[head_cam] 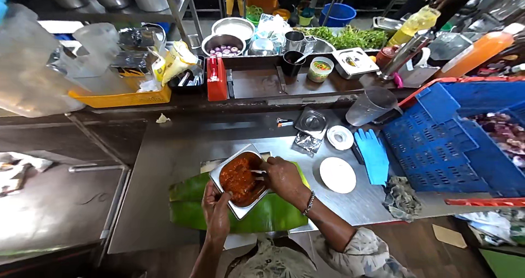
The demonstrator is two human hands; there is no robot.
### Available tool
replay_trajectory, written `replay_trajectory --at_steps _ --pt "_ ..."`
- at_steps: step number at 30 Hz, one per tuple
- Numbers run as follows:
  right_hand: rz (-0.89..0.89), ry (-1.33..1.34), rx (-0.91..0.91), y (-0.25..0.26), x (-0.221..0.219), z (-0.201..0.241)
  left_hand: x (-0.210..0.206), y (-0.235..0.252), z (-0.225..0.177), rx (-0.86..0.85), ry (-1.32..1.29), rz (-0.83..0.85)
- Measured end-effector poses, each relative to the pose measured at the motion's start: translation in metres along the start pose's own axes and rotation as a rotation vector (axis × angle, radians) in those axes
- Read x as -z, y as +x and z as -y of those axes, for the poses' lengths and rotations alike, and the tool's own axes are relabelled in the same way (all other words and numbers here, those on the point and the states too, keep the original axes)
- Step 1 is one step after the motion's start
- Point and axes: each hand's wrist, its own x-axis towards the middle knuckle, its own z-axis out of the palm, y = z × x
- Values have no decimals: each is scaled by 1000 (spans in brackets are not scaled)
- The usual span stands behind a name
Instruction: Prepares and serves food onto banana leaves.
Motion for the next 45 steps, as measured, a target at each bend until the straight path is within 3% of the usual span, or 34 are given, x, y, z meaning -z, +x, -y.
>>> replay_trajectory --at_steps 4,6,8,10,13,15,22,28,34,42,45 --pt "-250 25 2 9 0 -12 1 -1 2 1 7 4" --pt "-289 35 -27 2 3 -14 3 0 2 -3 -3 -10" --pt "-234 58 -25 -12 -1 -12 6 1 2 -10 -16 -24" --pt "-61 122 -34 -28 -7 -5 9 2 2 -16 -16 -28" --pt "249 247 -195 -33 -9 12 13 3 2 -20 2 -15" --pt "330 286 -242 -29 -9 20 16 5 3 -23 29 -15" --pt "198 312 -39 -39 9 10 34 3 1 -22 24 -15" --pt "212 276 12 -34 -15 48 39 5 -1 -21 -24 15" --pt "166 542 114 -44 -23 43 44 8 -5 -23 -29 -7" --pt "208 511 65 -46 -41 55 45 7 -7 -17 -29 -46" --pt "263 678 89 -46 -41 50 47 6 -4 -20 -37 -43"
